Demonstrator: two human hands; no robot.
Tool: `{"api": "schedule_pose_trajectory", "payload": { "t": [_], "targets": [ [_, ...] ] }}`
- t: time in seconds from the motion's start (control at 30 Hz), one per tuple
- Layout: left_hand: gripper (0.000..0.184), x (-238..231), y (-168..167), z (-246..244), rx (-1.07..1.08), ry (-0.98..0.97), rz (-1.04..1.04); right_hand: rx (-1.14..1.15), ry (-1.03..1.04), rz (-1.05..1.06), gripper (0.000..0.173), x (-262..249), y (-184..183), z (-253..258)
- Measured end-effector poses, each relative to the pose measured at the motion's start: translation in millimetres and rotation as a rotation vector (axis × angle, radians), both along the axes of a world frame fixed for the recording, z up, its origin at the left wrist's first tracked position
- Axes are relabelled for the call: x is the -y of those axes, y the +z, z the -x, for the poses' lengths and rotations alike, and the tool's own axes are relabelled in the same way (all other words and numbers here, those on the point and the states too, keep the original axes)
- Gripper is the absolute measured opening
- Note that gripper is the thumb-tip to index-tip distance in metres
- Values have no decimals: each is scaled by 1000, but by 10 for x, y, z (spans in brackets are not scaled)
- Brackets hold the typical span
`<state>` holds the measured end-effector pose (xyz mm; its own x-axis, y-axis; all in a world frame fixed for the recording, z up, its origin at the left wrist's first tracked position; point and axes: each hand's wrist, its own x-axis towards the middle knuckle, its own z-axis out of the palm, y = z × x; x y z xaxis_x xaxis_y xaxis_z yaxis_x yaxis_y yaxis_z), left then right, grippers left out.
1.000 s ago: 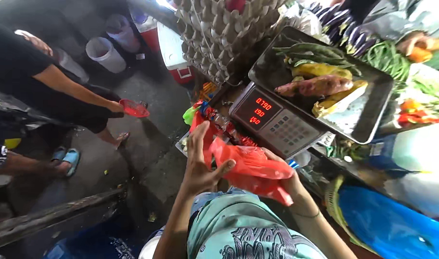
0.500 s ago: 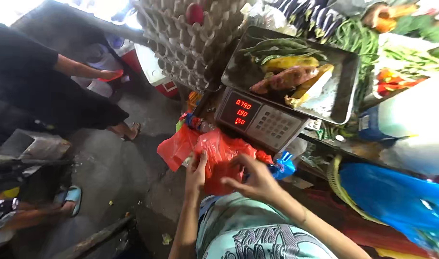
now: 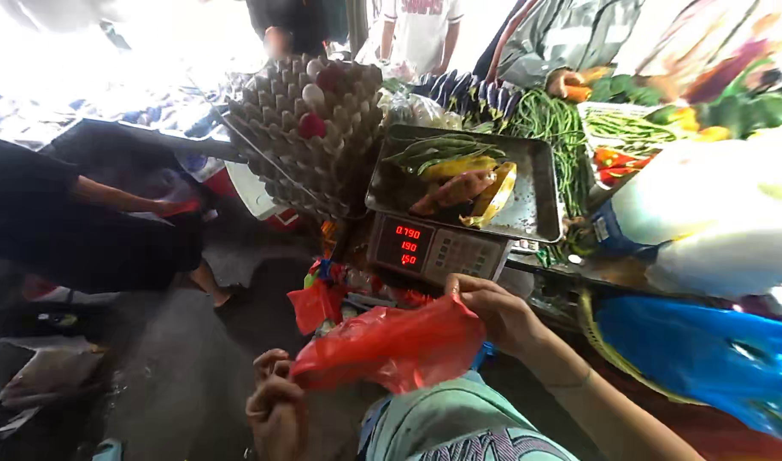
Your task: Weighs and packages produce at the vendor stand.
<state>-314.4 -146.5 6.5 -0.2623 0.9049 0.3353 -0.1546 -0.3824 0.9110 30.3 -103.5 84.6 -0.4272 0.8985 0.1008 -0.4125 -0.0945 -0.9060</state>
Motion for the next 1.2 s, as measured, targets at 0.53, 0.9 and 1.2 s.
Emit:
{"api": "schedule_pose_trajectory", "payload": {
  "t": [0.53,0.9,1.2],
  "targets": [
    [26,352,401,-80,-1215,191,600,1729,-187,-1180,39,-1593,499,-403],
    [68,227,427,-117,-661,69,494,1377,-785,-1289,41,-1350,585,-933],
    [48,-356,656,-539,-1284,-43,743,1677,-78,-1079,35,-1648,713,-625]
  ]
}}
